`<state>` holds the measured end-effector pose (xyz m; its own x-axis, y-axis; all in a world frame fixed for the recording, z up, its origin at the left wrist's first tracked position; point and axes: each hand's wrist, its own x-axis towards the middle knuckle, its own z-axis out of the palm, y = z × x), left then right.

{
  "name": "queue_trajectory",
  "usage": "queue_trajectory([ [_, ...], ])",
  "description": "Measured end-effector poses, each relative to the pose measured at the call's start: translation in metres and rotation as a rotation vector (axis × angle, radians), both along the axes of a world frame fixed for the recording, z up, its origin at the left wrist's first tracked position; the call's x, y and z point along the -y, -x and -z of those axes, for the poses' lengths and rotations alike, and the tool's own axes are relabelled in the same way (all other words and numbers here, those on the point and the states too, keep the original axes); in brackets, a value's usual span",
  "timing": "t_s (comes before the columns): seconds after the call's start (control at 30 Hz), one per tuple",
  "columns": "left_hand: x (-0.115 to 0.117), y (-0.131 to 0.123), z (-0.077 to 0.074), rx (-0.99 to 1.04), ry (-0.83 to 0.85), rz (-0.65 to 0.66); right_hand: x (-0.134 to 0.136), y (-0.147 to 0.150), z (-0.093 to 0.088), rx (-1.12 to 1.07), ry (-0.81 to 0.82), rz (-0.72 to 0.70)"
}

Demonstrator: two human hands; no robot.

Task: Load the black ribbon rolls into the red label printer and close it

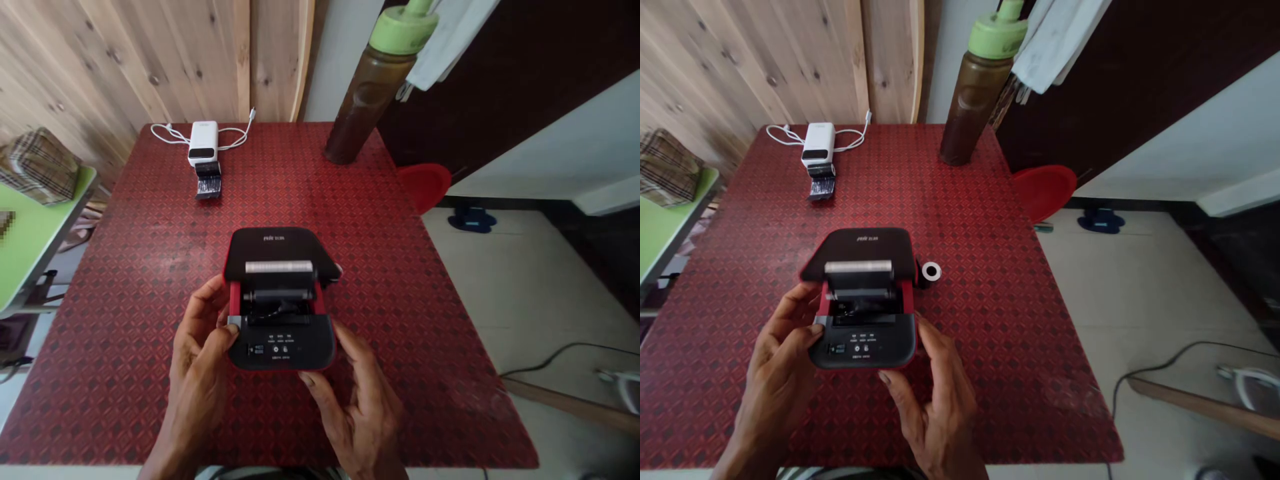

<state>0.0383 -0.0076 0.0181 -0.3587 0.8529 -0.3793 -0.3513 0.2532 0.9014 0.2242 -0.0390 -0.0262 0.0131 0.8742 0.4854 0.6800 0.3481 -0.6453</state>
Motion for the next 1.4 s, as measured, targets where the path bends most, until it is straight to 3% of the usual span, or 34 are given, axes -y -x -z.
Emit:
queue_trajectory([
  [0.23,0.005,0.006,0.011,-0.059,-0.075,0.153,-0.003,-0.011,-0.005,0.029,-0.004,-0.067],
  [0.4,0.007,0.013,0.019,-0.137,-0.151,0.227,-0.027,-0.031,-0.04,0.086,-0.048,-0.111],
  [0.5,0.007,0.016,0.025,-0.202,-0.26,0.265,-0.06,-0.02,-0.064,0.186,-0.117,-0.274],
  [0.57,0.007,0.017,0.028,-0.243,-0.319,0.278,-0.083,-0.004,-0.075,0.34,-0.056,-0.457],
  [0.63,0.008,0.018,0.031,-0.267,-0.337,0.291,-0.103,0.016,-0.083,0.538,0.113,-0.548],
  [0.73,0.009,0.019,0.033,-0.274,-0.34,0.308,-0.123,0.04,-0.089,0.76,0.366,-0.571],
  [0.87,0.009,0.02,0.035,-0.305,-0.348,0.324,-0.135,0.052,-0.089,0.887,0.441,-0.569],
  [1.1,0.007,0.019,0.034,-0.335,-0.339,0.317,-0.134,0.044,-0.094,0.856,0.344,-0.53],
  [1.4,0.007,0.019,0.033,-0.375,-0.313,0.284,-0.113,0.031,-0.093,0.716,-0.013,-0.418],
])
